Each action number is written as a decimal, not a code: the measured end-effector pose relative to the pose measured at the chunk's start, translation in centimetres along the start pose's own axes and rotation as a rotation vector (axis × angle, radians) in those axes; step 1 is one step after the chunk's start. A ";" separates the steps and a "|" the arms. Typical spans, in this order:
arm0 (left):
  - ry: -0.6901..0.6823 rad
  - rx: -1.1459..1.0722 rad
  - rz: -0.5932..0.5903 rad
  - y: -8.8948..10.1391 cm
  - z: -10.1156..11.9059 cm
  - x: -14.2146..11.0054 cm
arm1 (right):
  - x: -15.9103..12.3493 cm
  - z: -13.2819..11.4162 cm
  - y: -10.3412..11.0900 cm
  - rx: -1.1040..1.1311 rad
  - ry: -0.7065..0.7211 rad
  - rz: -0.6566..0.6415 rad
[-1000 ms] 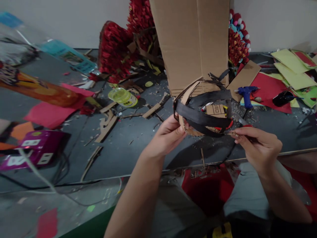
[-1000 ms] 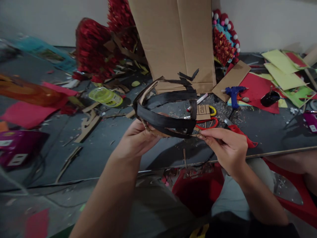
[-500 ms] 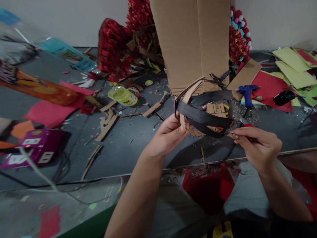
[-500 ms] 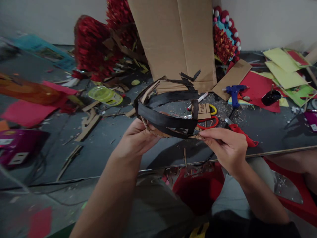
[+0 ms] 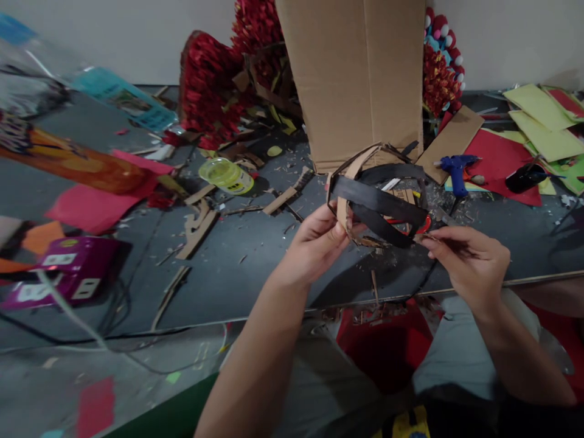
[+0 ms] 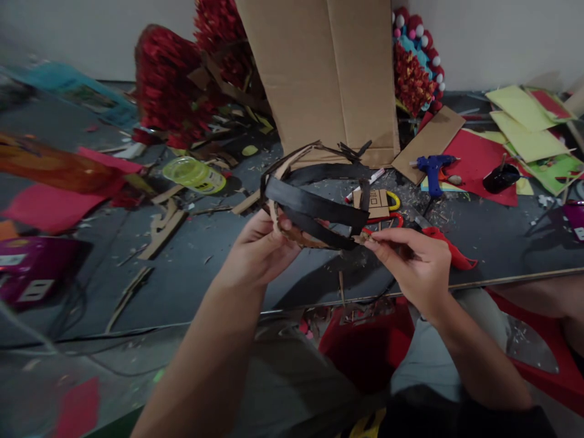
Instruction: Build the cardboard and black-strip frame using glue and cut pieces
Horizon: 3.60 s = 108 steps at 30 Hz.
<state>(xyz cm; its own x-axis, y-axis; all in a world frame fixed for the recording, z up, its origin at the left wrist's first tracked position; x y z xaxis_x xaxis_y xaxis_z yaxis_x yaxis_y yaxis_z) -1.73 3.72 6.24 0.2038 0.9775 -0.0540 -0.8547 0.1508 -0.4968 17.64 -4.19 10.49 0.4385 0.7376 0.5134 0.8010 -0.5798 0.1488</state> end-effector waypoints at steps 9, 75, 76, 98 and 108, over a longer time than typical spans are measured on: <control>-0.050 -0.010 0.047 -0.9 0.3 0.3 | 0.4 1.5 -0.5 0.073 -0.250 0.051; -0.123 0.090 0.183 0.0 0.5 0.7 | -0.1 4.9 -2.8 0.214 -0.804 -0.200; -0.126 0.085 0.178 0.0 0.5 0.7 | -0.1 4.9 -2.8 0.217 -0.803 -0.200; -0.143 0.082 0.147 0.0 0.1 0.5 | -0.2 5.3 -3.1 0.256 -0.936 -0.223; -0.147 0.085 0.151 -0.2 0.2 0.5 | -0.1 5.2 -3.2 0.326 -0.948 -0.229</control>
<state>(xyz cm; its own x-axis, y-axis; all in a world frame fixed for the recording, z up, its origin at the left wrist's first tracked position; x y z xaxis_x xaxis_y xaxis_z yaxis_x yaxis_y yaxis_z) -1.61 4.17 6.49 0.0042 1.0000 0.0082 -0.9087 0.0073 -0.4175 17.21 -0.59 5.57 0.2897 0.8705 -0.3979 0.9156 -0.3731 -0.1498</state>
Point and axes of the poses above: each hand's wrist, its own x-axis towards the middle knuckle, its own y-axis out of the back of the hand, z = x × y, the point moved 5 cm from there along x, towards the middle knuckle, and after that the axes turned 13 degrees about z, right-handed, at the moved point
